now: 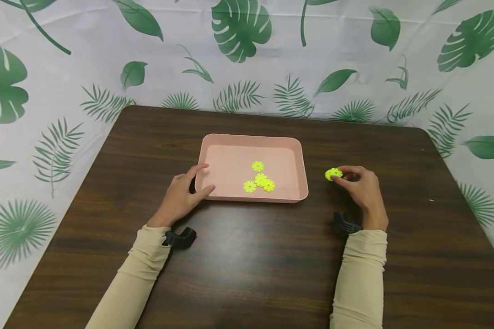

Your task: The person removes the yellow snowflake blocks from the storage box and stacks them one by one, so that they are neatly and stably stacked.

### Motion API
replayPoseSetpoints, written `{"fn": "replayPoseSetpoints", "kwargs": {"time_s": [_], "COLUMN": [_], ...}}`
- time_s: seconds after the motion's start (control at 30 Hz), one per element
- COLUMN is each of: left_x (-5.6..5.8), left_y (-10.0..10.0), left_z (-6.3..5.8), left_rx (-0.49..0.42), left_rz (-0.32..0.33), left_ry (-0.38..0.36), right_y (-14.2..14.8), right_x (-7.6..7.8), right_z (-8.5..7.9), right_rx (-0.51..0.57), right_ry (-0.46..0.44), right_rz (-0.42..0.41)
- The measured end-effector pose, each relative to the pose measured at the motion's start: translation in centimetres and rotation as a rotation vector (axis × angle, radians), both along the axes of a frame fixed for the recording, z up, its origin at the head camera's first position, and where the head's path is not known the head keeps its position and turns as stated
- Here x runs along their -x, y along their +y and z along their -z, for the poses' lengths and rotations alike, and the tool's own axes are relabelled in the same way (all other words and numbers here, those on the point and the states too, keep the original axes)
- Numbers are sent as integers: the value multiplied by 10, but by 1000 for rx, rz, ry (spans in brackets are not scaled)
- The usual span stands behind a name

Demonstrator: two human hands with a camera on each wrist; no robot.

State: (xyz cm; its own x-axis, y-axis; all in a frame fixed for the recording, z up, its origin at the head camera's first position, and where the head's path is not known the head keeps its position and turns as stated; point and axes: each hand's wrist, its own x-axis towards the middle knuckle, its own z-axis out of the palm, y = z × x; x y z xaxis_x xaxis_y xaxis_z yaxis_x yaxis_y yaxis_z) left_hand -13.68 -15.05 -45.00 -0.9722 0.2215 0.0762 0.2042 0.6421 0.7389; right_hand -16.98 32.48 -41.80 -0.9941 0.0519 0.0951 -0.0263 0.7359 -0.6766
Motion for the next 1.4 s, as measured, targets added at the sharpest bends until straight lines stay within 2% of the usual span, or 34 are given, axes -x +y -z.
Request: {"fn": "replayPoseSetpoints", "kwargs": {"time_s": [0.27, 0.63, 0.8, 0.9, 1.0, 1.07, 1.23, 1.4], "left_x": [1, 0, 0, 0, 1, 1, 1, 3], "left_y": [-3, -8, -9, -9, -8, -7, -5, -3], "left_z": [-1, -1, -1, 0, 1, 1, 1, 0], "left_rx": [15, 13, 13, 11, 8, 7, 0, -7], "left_rz": [-34, -39, -41, -33, -23, -18, -12, -5], "left_ry": [1, 7, 9, 16, 21, 24, 24, 35], "right_y": [-6, -18, -49, -76, -102, -119, -157, -182], "right_x": [6, 12, 19, 26, 29, 31, 34, 39], "right_z": [2, -3, -13, -19, -23, -25, -22, -14], "right_rx": [-10, -28, -2, 28, 44, 39, 46, -43], "right_ry": [-5, 3, 98, 172, 202, 189, 88, -38], "right_rz": [-15, -38, -66, -110, -174, -217, -335, -382]}}
